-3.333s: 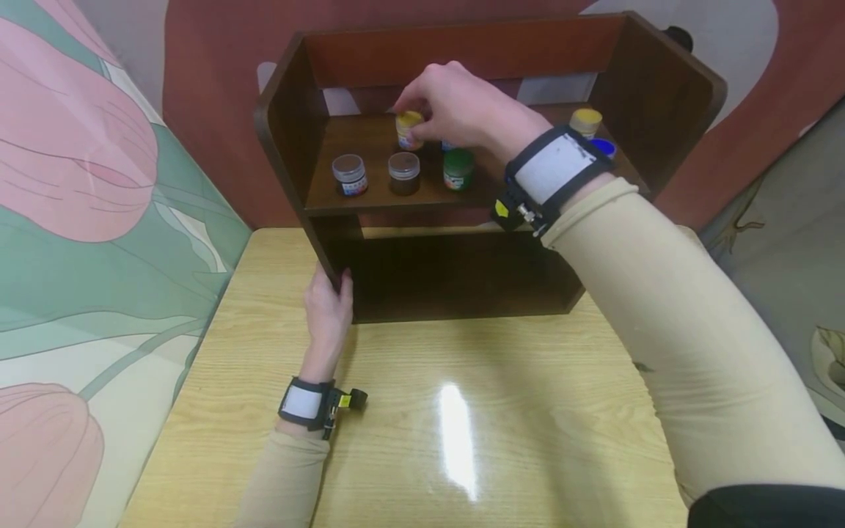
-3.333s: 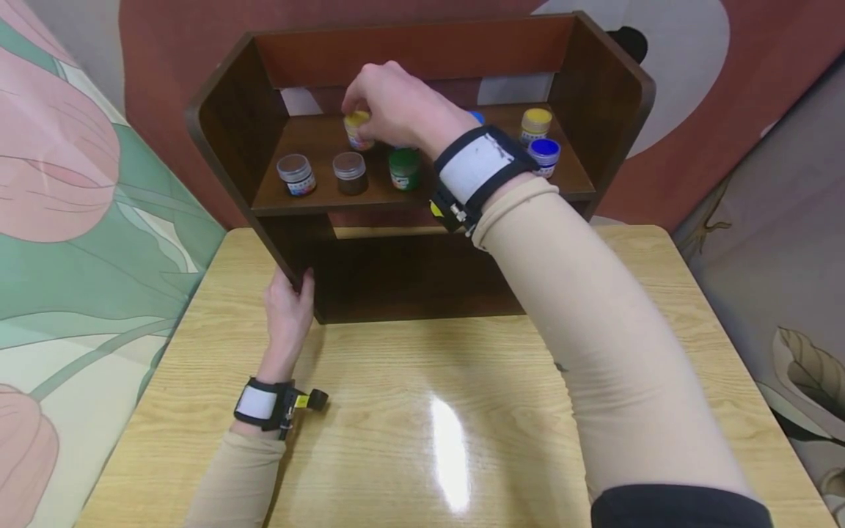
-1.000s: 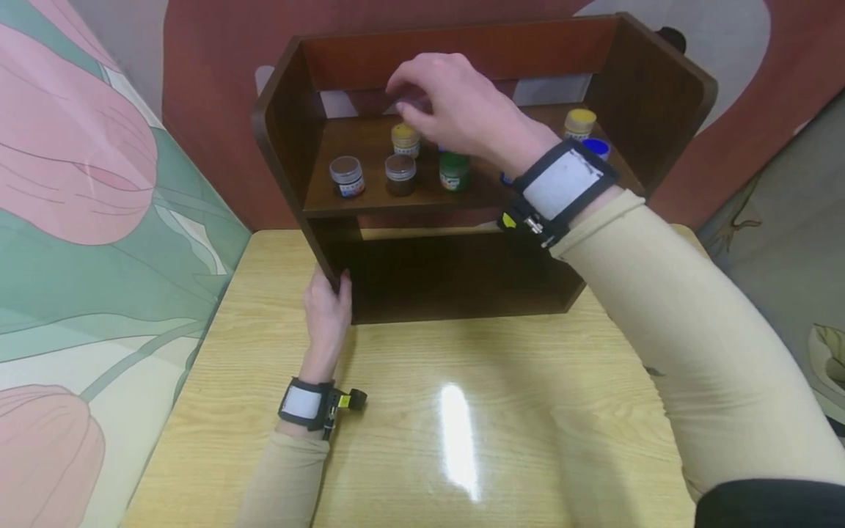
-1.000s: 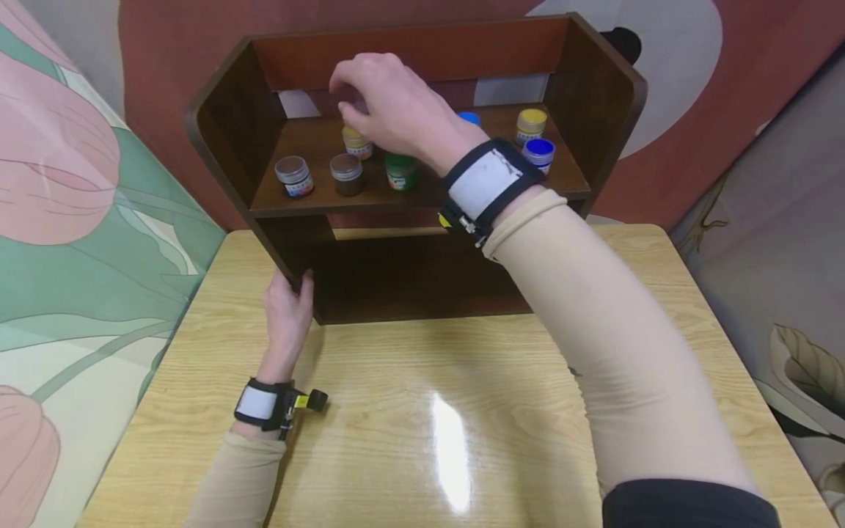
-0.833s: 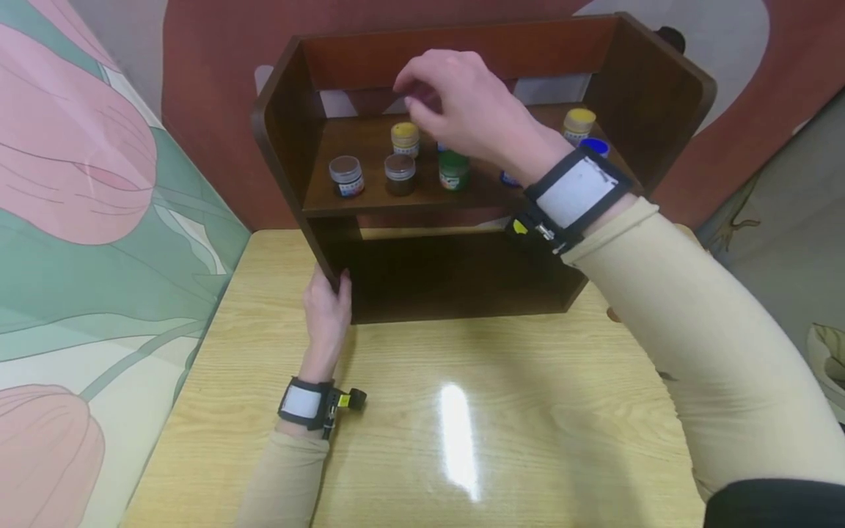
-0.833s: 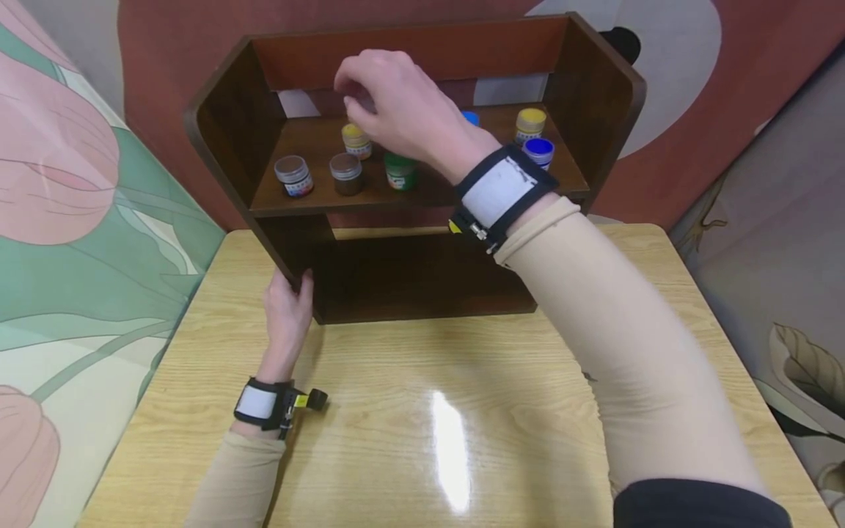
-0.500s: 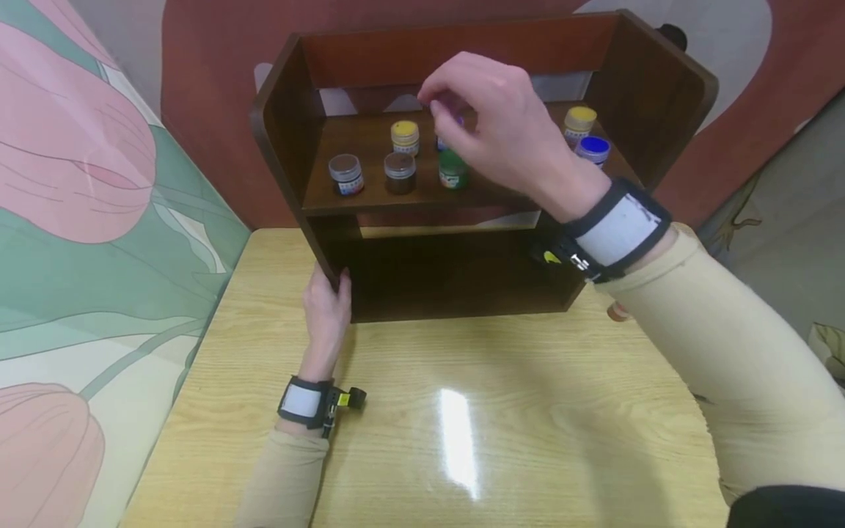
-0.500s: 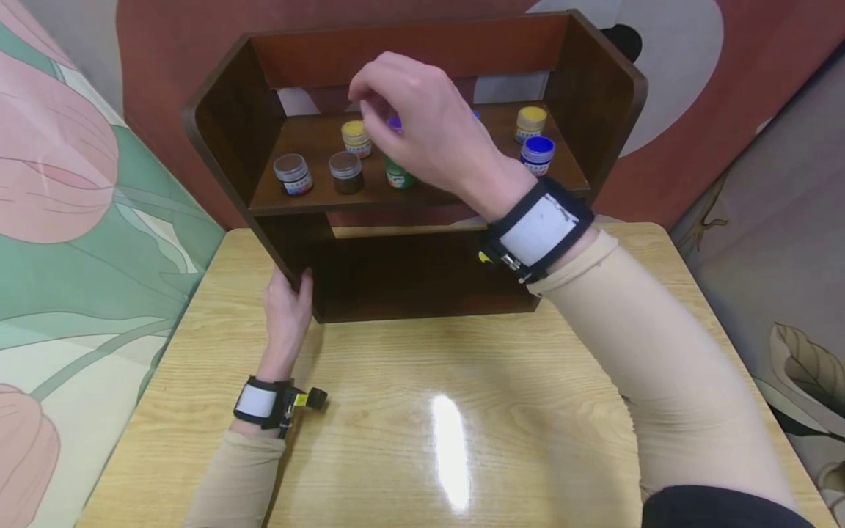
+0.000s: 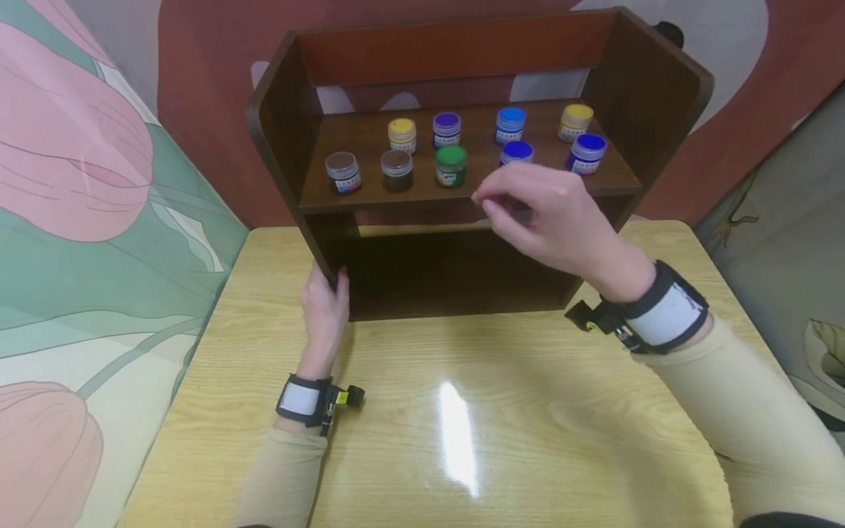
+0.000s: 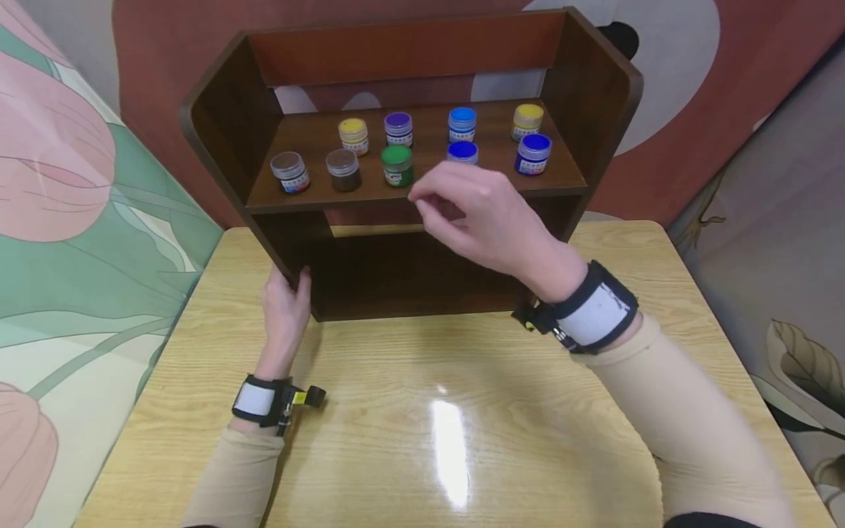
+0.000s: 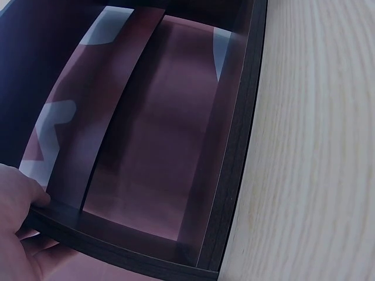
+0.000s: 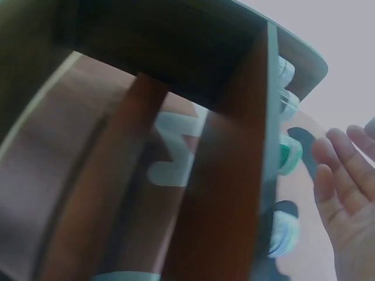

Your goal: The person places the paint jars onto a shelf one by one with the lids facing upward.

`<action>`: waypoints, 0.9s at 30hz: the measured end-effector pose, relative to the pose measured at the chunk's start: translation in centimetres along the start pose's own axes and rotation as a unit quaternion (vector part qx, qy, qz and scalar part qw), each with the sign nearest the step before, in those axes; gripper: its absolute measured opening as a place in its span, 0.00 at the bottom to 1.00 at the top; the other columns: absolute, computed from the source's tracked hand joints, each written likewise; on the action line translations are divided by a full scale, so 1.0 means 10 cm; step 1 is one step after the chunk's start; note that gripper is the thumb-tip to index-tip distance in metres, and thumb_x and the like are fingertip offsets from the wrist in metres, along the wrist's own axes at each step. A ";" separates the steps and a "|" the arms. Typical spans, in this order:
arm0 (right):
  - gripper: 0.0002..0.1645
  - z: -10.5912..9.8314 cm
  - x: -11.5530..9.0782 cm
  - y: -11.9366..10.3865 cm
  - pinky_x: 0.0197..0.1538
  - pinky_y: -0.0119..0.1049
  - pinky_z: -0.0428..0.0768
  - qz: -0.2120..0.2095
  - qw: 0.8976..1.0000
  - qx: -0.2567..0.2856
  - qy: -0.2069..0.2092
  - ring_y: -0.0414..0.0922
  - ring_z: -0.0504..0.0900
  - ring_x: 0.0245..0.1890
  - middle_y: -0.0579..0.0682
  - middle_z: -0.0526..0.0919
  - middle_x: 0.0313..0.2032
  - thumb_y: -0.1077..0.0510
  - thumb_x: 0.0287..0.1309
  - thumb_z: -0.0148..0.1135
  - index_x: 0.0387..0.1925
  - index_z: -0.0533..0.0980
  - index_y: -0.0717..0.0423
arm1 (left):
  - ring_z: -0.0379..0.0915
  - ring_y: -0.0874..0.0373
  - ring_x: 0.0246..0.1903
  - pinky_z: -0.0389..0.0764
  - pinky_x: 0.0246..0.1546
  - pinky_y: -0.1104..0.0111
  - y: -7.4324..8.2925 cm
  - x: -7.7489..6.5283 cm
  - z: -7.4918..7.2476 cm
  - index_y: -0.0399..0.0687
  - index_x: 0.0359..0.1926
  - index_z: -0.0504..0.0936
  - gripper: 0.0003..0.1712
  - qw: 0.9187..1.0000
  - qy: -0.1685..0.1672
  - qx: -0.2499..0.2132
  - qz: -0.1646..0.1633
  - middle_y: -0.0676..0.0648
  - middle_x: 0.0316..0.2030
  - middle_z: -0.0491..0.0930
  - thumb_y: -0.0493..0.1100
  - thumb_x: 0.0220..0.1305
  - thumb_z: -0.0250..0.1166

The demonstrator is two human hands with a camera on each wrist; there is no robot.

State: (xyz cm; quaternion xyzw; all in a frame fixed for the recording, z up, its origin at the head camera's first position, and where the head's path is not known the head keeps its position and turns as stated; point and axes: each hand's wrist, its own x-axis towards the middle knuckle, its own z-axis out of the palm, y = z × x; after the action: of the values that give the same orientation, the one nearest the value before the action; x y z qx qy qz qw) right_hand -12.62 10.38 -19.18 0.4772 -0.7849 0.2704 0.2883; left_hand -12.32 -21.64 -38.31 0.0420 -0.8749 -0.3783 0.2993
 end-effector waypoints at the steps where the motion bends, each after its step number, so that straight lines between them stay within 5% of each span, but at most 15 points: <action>1: 0.07 0.01 -0.09 0.01 0.38 0.25 0.77 0.000 1.000 0.006 -0.007 0.43 0.79 0.31 0.56 0.87 0.34 0.65 0.59 0.64 0.39 0.81 0.64 | 0.82 0.36 0.46 0.82 0.46 0.47 0.00 0.00 0.00 0.35 0.51 0.75 0.14 1.000 0.000 -0.001 0.002 0.32 0.45 0.84 0.40 0.70 0.60; 5: 0.09 0.04 -0.48 0.03 0.32 0.26 0.78 0.027 0.998 0.026 -0.059 0.39 0.79 0.31 0.52 0.88 0.36 0.57 0.65 0.62 0.40 0.82 0.60 | 0.82 0.36 0.46 0.82 0.47 0.47 0.01 0.00 0.01 0.34 0.51 0.75 0.14 1.000 -0.001 -0.005 0.006 0.33 0.45 0.83 0.40 0.70 0.60; 9: 0.07 0.03 -0.85 0.04 0.30 0.27 0.79 0.105 0.986 0.028 -0.127 0.35 0.78 0.31 0.46 0.88 0.36 0.58 0.63 0.66 0.42 0.83 0.54 | 0.82 0.36 0.47 0.82 0.48 0.47 0.01 0.01 0.01 0.34 0.52 0.75 0.15 1.000 -0.003 -0.008 0.005 0.33 0.46 0.83 0.40 0.71 0.60; 18: 0.10 0.06 -1.47 0.24 0.38 0.36 0.84 0.287 0.917 0.020 -0.275 0.37 0.83 0.36 0.44 0.87 0.37 0.55 0.64 0.65 0.46 0.83 0.53 | 0.82 0.37 0.48 0.83 0.49 0.47 0.00 0.00 0.02 0.35 0.53 0.75 0.15 1.000 -0.002 -0.008 -0.004 0.33 0.46 0.84 0.40 0.71 0.60; 22: 0.12 0.08 -1.74 0.39 0.39 0.38 0.83 0.316 0.902 0.016 -0.293 0.41 0.83 0.37 0.46 0.87 0.36 0.55 0.64 0.66 0.45 0.82 0.55 | 0.82 0.36 0.47 0.83 0.49 0.47 -0.01 0.00 0.01 0.35 0.52 0.76 0.15 1.000 0.001 -0.008 -0.003 0.33 0.45 0.84 0.41 0.71 0.60; 27: 0.16 0.07 -2.10 0.58 0.42 0.49 0.84 0.354 0.896 -0.024 -0.266 0.51 0.85 0.38 0.57 0.88 0.40 0.56 0.61 0.67 0.46 0.81 0.62 | 0.82 0.36 0.46 0.83 0.47 0.47 0.01 -0.01 0.01 0.34 0.52 0.75 0.15 1.000 0.001 -0.006 -0.003 0.33 0.45 0.84 0.41 0.71 0.60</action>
State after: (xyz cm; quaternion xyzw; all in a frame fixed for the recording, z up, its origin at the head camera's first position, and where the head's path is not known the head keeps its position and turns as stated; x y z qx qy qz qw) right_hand -10.10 24.72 -35.43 0.2148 -0.9556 0.1988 -0.0344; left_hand -12.29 -21.49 -38.36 0.0429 -0.8724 -0.3842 0.2991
